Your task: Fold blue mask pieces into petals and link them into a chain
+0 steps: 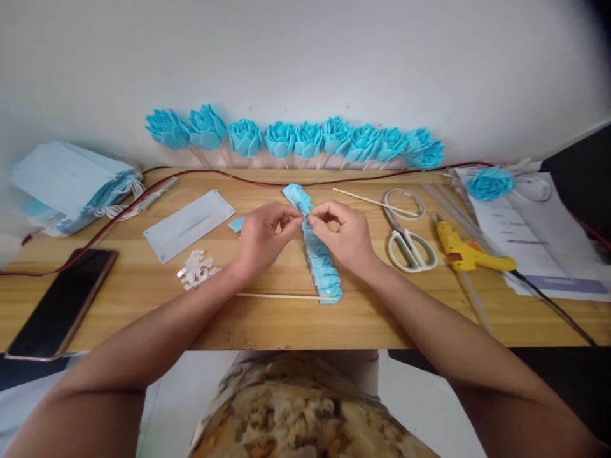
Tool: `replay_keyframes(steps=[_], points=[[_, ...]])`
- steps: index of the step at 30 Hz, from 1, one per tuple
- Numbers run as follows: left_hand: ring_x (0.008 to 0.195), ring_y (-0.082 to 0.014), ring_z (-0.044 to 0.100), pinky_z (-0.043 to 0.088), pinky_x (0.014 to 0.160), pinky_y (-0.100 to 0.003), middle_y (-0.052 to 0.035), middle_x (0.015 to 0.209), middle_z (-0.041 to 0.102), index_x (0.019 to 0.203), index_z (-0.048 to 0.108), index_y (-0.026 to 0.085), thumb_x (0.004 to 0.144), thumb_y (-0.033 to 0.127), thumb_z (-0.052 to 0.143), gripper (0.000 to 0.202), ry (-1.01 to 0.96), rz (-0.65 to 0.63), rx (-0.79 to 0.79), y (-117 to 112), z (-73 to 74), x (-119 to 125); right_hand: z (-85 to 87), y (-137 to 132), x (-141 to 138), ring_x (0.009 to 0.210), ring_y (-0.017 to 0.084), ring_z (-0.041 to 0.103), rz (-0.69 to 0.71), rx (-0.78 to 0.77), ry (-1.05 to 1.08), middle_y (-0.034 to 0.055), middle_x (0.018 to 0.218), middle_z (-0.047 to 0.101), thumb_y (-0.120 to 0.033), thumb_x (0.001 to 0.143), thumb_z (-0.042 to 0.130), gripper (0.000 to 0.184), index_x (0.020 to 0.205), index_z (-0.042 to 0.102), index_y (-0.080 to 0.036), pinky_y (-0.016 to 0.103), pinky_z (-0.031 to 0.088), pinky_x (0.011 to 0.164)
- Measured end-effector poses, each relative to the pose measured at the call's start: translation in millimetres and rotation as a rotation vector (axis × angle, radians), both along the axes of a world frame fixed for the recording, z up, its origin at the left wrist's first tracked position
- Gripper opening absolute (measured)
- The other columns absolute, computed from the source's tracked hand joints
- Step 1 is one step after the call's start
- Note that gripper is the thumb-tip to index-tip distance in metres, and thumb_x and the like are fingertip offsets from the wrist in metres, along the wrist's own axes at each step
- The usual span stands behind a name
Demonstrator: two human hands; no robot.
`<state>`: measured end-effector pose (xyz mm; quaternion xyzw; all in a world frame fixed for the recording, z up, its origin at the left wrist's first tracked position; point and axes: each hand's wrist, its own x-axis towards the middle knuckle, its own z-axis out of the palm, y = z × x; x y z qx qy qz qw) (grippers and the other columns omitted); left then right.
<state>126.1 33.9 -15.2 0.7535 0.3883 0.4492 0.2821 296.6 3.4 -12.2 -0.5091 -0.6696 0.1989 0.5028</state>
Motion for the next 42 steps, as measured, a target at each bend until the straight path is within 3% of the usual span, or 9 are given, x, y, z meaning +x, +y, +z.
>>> replay_keyframes(steps=[13,24,34,42], points=[[0.055,-0.0082,0.045,0.033,0.054,-0.023,0.0037,0.06,0.056,0.079,0.071,0.017,0.082,0.024,0.066,0.009,-0.033,-0.007,-0.108,0.9,-3.4,0.7,-5.4,-0.1,0.0,0.067,0.013,0.059,-0.003,0.131,-0.165,-0.0007,0.071,0.066,-0.015,0.084,0.06,0.01,0.075,0.063,-0.021,0.028,0.046,0.067],[0.056,-0.0088,0.047,0.034,0.055,-0.023,0.0023,0.063,0.061,0.076,0.069,0.016,0.081,0.02,0.058,0.012,-0.018,-0.021,-0.098,0.4,-2.9,1.1,-6.7,1.4,1.1,0.067,0.013,0.057,0.007,0.117,-0.185,-0.001,0.07,0.064,-0.014,0.082,0.06,0.011,0.074,0.061,-0.021,0.027,0.044,0.066],[0.056,-0.0087,0.045,0.033,0.053,-0.023,0.0022,0.062,0.059,0.075,0.068,0.016,0.082,0.026,0.06,0.015,-0.024,-0.018,-0.131,-1.8,0.2,0.5,-7.3,0.7,0.5,0.066,0.013,0.057,0.02,0.135,-0.191,-0.0013,0.07,0.064,-0.014,0.083,0.06,0.011,0.074,0.061,-0.021,0.027,0.044,0.065],[0.059,-0.0099,0.047,0.035,0.055,-0.023,0.001,0.063,0.06,0.071,0.065,0.016,0.079,0.029,0.059,0.016,-0.101,-0.065,-0.248,1.8,-0.6,0.9,-7.7,2.0,0.7,0.066,0.013,0.056,0.026,0.113,-0.186,-0.0018,0.069,0.062,-0.014,0.082,0.059,0.012,0.073,0.06,-0.021,0.027,0.044,0.066]])
